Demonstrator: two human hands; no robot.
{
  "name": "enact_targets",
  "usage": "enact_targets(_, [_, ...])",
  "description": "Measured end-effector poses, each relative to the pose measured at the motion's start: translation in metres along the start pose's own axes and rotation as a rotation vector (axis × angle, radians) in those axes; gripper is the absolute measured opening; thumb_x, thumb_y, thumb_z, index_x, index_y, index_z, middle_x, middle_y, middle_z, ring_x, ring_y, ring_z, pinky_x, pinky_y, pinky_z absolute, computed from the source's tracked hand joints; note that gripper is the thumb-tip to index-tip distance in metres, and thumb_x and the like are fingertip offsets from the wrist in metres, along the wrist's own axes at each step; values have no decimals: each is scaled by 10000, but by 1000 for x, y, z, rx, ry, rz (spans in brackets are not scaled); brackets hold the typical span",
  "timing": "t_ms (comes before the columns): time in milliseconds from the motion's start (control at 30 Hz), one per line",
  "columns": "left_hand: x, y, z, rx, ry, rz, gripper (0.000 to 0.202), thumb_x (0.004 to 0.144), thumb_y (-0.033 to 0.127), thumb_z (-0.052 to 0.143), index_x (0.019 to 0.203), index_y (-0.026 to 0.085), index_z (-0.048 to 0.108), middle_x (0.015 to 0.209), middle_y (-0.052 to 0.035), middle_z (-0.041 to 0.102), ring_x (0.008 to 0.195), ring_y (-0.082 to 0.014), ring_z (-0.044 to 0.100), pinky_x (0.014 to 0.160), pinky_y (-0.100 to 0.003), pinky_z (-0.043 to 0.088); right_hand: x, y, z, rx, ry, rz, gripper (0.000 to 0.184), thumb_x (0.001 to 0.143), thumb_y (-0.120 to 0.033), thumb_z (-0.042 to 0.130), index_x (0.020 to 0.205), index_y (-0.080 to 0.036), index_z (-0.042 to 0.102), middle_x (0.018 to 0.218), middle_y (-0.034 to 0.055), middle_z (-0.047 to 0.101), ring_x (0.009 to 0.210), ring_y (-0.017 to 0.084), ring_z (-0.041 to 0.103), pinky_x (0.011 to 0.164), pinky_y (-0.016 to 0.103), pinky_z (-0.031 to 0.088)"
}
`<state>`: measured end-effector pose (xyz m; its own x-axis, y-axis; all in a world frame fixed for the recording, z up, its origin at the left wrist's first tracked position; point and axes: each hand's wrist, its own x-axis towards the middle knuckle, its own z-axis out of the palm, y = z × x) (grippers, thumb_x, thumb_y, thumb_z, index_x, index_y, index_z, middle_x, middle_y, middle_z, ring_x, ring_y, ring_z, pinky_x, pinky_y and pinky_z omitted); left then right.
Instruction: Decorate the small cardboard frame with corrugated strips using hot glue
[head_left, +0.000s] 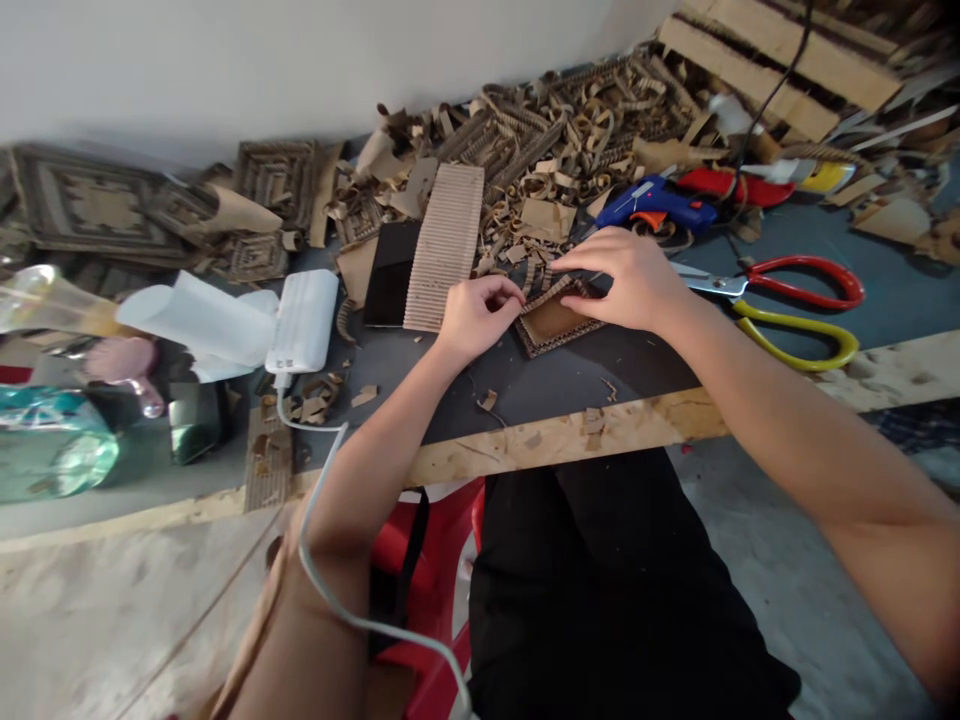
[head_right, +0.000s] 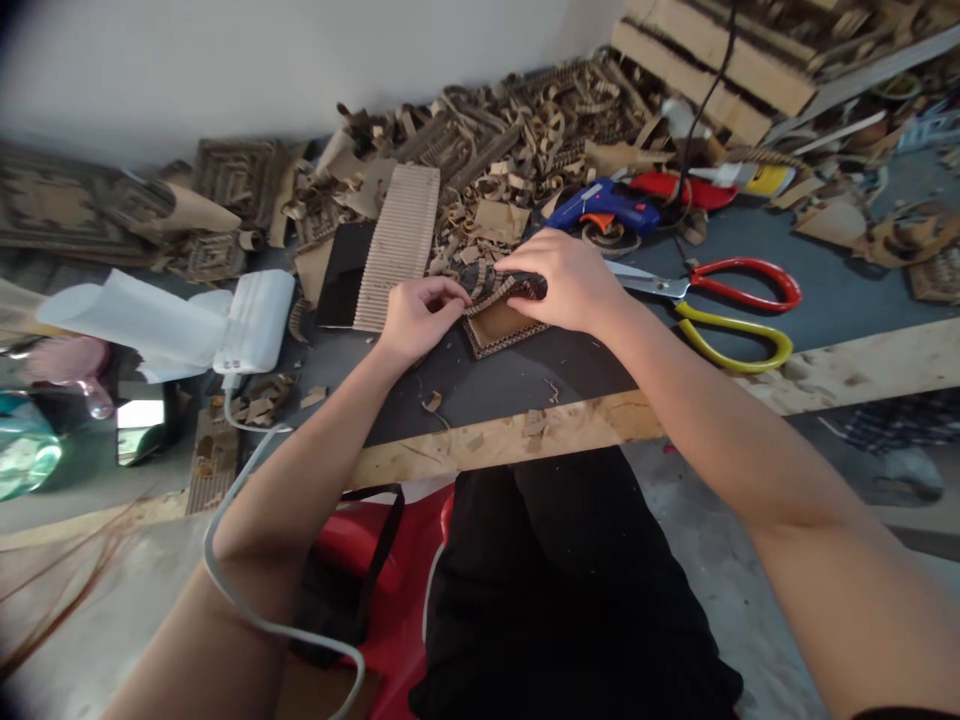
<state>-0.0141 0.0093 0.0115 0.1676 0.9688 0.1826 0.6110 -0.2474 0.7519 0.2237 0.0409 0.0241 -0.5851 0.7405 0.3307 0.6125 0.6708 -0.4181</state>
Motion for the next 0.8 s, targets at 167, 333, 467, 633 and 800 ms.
enact_targets(167, [-1, 2, 0, -4, -14, 11, 166, 775, 207, 585, 788, 193, 750, 664, 9, 695, 598, -117, 585, 598, -244, 437, 0, 2, -1, -2, -21, 1, 264, 919, -430, 597, 1061, -332, 797, 1065, 2, 779, 1077, 280, 661, 975, 481, 499])
enact_targets(333, [-1, 2, -1, -18, -19, 32, 177, 787, 212, 585, 827, 192, 756, 642, 10, 674, 589, -117, 577, 594, -246, 433, -1, 5, -7, 3, -24, 19, 290, 963, -444, 543, 1024, -340, 806, 1029, 0, 784, 1099, 267, 651, 972, 452, 506])
enact_targets(467, [0, 0, 0, 1, -10, 20, 159, 777, 213, 592, 812, 192, 746, 636, 14, 670, 592, -118, 584, 606, -247, 442, -1, 9, -8, -19, -55, -6, 261, 960, -413, 559, 978, -343, 811, 1069, 7, 774, 1156, 290, 614, 1010, 488, 485])
enact_targets(633, [-2, 1, 1, 3, -22, 62, 99, 741, 197, 621, 810, 182, 690, 598, 31, 622, 563, -109, 563, 619, -249, 446, 0, 9, -2, -39, -45, -63, 210, 936, -379, 609, 895, -304, 801, 1154, 40, 733, 1187, 295, 597, 1049, 488, 467])
enact_targets(800, [-3, 2, 2, 57, 1, 35, 93, 743, 192, 622, 833, 207, 637, 578, 48, 597, 546, -113, 555, 620, -256, 455, 1, 3, 0, -13, -47, 24, 170, 912, -287, 619, 900, -301, 788, 1075, 30, 760, 1090, 274, 648, 997, 478, 501])
